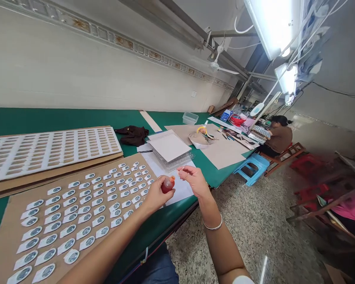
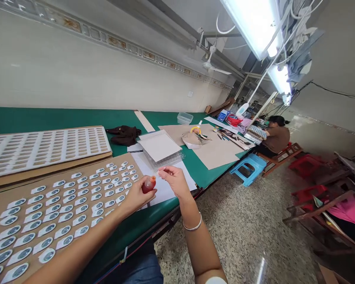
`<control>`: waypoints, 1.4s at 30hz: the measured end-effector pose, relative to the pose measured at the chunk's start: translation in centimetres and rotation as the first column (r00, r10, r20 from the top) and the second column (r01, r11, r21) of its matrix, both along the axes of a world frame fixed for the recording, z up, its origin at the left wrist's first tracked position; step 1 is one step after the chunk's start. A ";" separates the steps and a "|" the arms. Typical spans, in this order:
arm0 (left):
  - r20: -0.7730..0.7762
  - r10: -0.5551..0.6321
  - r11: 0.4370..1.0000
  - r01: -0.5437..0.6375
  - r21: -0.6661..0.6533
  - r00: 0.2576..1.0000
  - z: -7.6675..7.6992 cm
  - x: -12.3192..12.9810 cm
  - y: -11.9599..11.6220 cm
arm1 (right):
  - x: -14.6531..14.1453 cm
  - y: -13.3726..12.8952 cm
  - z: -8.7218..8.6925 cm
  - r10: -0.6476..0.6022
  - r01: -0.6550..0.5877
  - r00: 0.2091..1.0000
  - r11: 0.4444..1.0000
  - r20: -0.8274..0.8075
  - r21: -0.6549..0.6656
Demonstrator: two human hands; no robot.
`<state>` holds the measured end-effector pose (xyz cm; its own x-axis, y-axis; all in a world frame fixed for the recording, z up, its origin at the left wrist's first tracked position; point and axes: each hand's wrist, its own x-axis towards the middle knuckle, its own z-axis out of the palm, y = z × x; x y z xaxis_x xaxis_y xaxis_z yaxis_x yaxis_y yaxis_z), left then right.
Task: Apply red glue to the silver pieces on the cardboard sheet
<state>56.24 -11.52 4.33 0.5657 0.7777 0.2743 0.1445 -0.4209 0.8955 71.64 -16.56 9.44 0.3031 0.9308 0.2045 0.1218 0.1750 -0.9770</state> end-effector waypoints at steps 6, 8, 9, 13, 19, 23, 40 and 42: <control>-0.017 0.013 1.000 -0.013 0.005 1.000 0.1 -2.0 -0.4 | -2.6 0.1 0.3 0.097 -0.099 0.995 0.994 -0.038 -0.051; -0.024 0.023 1.000 -0.023 0.009 0.999 0.2 -2.4 -0.5 | -3.3 -0.1 0.5 0.104 -0.106 0.994 0.993 -0.027 -0.052; -0.025 0.029 1.000 -0.028 0.010 0.999 0.2 -2.6 -0.6 | -3.5 -0.1 0.6 0.109 -0.110 0.994 0.993 -0.014 -0.047; -0.011 0.041 0.999 -0.041 0.004 0.999 0.4 -3.2 -0.7 | -4.3 -0.5 1.0 0.112 -0.112 0.988 0.994 0.102 -0.006; 0.027 0.063 0.998 -0.063 -0.030 0.998 0.7 -3.5 -1.0 | -6.1 -0.9 1.1 -0.038 0.026 0.963 0.999 0.268 0.048; 0.070 0.039 0.996 -0.033 -0.086 0.997 1.1 -3.1 -1.5 | -7.2 -1.1 0.4 -0.117 0.114 0.991 0.992 0.059 0.059; 0.105 -0.199 0.941 0.220 -0.258 0.974 2.6 -2.7 -3.2 | -4.4 -1.9 0.8 0.241 -0.270 0.957 0.943 0.160 0.195; 0.009 0.004 0.994 -0.003 -0.108 1.000 2.7 -2.5 -3.3 | -4.7 -2.5 0.8 0.081 -0.129 0.969 0.971 0.233 0.199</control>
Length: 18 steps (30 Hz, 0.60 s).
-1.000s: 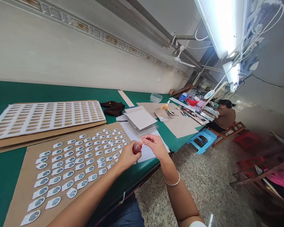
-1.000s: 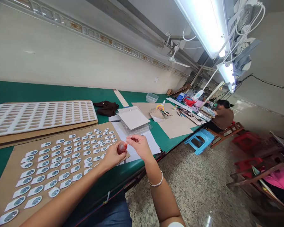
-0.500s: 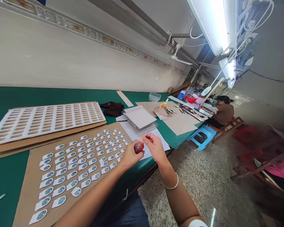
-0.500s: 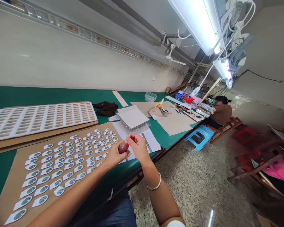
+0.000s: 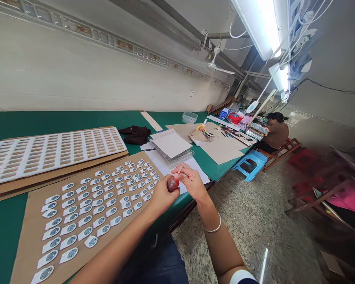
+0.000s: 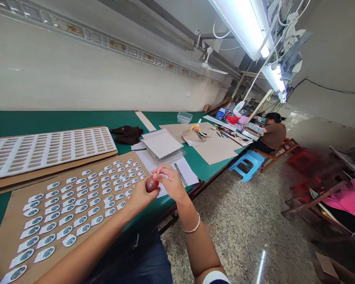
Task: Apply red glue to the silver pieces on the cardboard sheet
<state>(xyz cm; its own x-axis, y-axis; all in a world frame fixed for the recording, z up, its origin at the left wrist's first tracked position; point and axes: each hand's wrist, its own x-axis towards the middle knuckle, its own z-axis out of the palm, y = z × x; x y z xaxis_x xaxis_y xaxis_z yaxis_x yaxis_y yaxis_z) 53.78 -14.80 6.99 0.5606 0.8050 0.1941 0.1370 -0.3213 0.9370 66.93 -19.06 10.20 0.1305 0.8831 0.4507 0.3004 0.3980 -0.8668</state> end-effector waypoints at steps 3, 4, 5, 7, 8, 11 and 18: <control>-0.069 0.043 0.996 -0.038 0.079 0.997 0.3 0.0 -0.2 | 0.0 -0.5 -0.3 -0.084 0.082 0.996 0.996 -0.037 -0.038; -0.059 -0.034 0.999 0.036 0.020 0.998 0.4 -0.1 -0.3 | 0.0 -0.5 -0.5 -0.051 0.044 0.995 0.997 -0.092 -0.068; -0.025 -0.140 0.988 0.138 -0.069 0.990 0.4 -0.2 -0.4 | 0.1 -0.6 -0.7 0.004 -0.020 0.987 0.995 -0.159 -0.096; 0.120 -0.356 0.886 0.376 -0.272 0.927 0.5 -0.4 -0.9 | 0.1 -0.6 -0.9 0.137 -0.176 0.949 0.978 -0.283 -0.116; 0.211 -0.442 0.795 0.490 -0.357 0.872 0.5 -0.5 -1.2 | 0.0 -0.7 -0.9 0.199 -0.246 0.924 0.963 -0.326 -0.108; 0.454 -0.551 0.507 0.713 -0.485 0.700 0.5 -0.8 -2.1 | -0.5 -1.1 -0.5 0.330 -0.387 0.855 0.920 -0.399 -0.067; 0.223 -0.444 0.764 0.496 -0.412 0.868 1.8 -0.3 -2.7 | -0.4 -2.1 0.4 0.260 -0.265 0.936 0.964 -0.238 0.011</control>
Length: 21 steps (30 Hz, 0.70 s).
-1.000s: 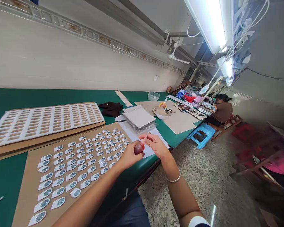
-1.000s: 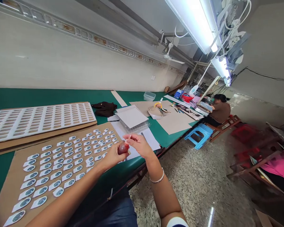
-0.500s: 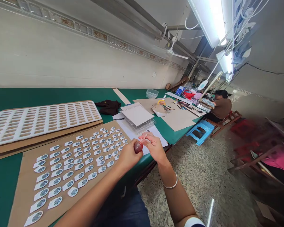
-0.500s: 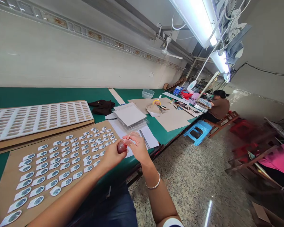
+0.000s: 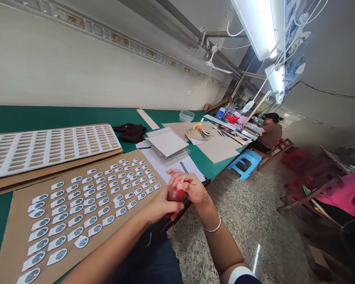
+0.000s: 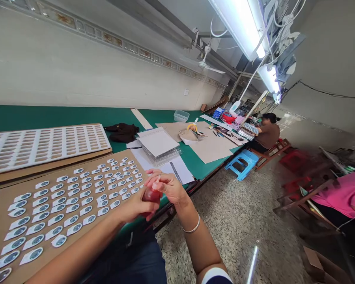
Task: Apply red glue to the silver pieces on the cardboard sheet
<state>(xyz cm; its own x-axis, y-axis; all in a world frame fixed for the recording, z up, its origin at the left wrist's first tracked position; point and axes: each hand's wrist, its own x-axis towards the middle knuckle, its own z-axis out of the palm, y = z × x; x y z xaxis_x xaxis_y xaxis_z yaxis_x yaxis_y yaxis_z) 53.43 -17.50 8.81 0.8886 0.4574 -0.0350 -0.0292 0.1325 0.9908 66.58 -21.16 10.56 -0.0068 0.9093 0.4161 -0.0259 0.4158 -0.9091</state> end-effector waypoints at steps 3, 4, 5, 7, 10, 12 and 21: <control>-0.066 0.429 0.827 -0.362 0.431 0.901 -0.3 0.9 0.5 | 0.0 -0.3 -0.8 -0.328 0.328 0.941 0.945 0.080 0.007; -0.042 0.506 0.750 -0.416 0.514 0.861 -0.5 1.1 0.6 | -0.1 -0.4 -1.2 -0.404 0.405 0.911 0.914 0.082 0.001; -0.030 0.521 0.726 -0.425 0.541 0.853 -0.7 1.2 0.7 | -0.1 -0.6 -1.6 -0.436 0.438 0.897 0.899 0.068 -0.013; -0.065 0.347 0.855 -0.286 0.433 0.936 -1.1 1.1 0.3 | 0.1 -1.1 -2.4 -0.370 0.369 0.929 0.927 0.006 -0.059; -0.004 -0.181 0.983 0.181 -0.030 0.983 -1.6 0.5 -1.1 | 0.4 -2.6 -3.4 -0.122 0.112 0.987 0.988 -0.100 -0.105; 0.170 -0.422 0.852 0.454 -0.262 0.891 -2.0 0.3 -2.2 | 0.7 -3.7 -3.9 -0.030 0.015 0.994 0.991 -0.109 -0.135; -0.074 -0.059 0.993 0.066 0.097 0.996 -3.9 -1.2 -2.4 | 0.2 -4.0 -6.0 -0.123 0.122 0.992 0.978 0.000 -0.167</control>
